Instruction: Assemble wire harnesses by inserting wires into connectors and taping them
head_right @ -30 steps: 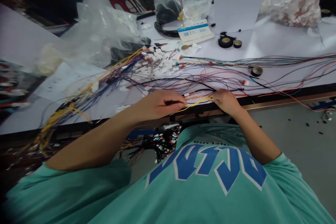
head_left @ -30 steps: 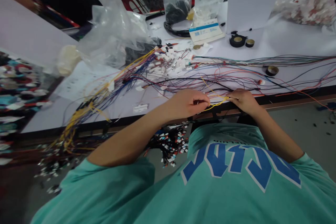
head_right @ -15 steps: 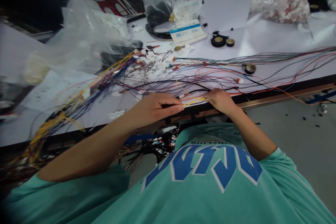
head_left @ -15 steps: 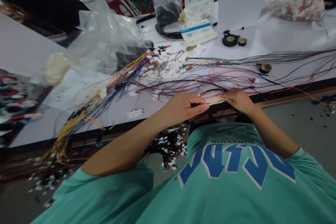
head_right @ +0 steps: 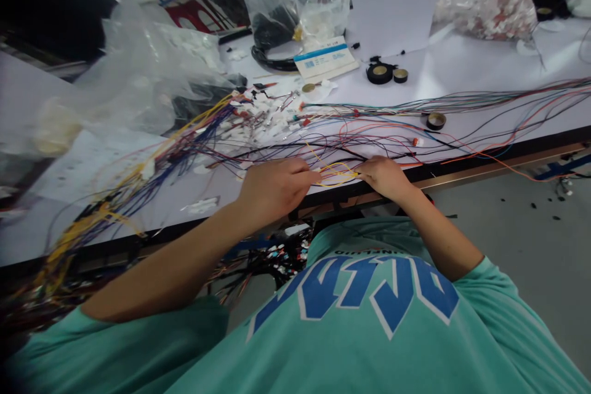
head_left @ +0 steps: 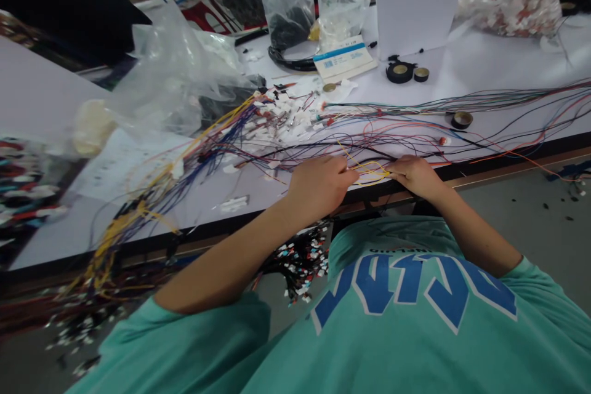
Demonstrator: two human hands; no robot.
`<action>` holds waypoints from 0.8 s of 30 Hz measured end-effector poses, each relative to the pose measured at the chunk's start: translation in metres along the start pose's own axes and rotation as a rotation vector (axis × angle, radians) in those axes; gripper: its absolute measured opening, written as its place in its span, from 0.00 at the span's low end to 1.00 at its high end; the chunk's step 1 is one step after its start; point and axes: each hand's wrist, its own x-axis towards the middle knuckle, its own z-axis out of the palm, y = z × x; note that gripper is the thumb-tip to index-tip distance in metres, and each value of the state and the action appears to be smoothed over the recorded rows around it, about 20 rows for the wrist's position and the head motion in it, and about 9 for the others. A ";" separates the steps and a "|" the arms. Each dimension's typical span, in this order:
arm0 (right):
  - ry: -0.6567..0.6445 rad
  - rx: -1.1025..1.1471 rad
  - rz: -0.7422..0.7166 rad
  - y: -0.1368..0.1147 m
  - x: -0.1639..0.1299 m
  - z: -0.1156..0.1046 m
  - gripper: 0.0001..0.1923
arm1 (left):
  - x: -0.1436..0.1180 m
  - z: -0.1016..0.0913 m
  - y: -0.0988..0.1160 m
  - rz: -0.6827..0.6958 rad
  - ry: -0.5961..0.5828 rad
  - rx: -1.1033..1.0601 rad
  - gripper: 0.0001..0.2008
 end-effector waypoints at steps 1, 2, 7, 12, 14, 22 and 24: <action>-0.001 0.001 -0.001 0.000 0.000 0.000 0.13 | 0.001 -0.001 0.001 -0.004 -0.018 0.066 0.17; -0.002 0.006 -0.005 -0.001 0.000 -0.001 0.13 | 0.001 -0.002 0.003 -0.015 -0.026 0.121 0.17; 0.003 0.026 -0.015 -0.001 0.000 -0.002 0.13 | 0.005 0.002 -0.001 -0.096 -0.069 0.224 0.17; 0.000 0.009 -0.032 -0.002 0.000 -0.001 0.13 | 0.010 0.005 -0.016 -0.044 0.031 0.066 0.20; -0.001 -0.011 -0.036 -0.004 0.000 -0.001 0.13 | 0.014 0.004 -0.017 -0.107 0.141 0.055 0.20; -0.004 -0.022 -0.096 -0.004 -0.001 -0.004 0.14 | 0.042 0.018 -0.012 -0.072 0.199 -0.015 0.28; -0.004 -0.015 -0.110 -0.003 -0.001 -0.004 0.14 | 0.047 0.019 -0.022 -0.108 0.120 -0.016 0.32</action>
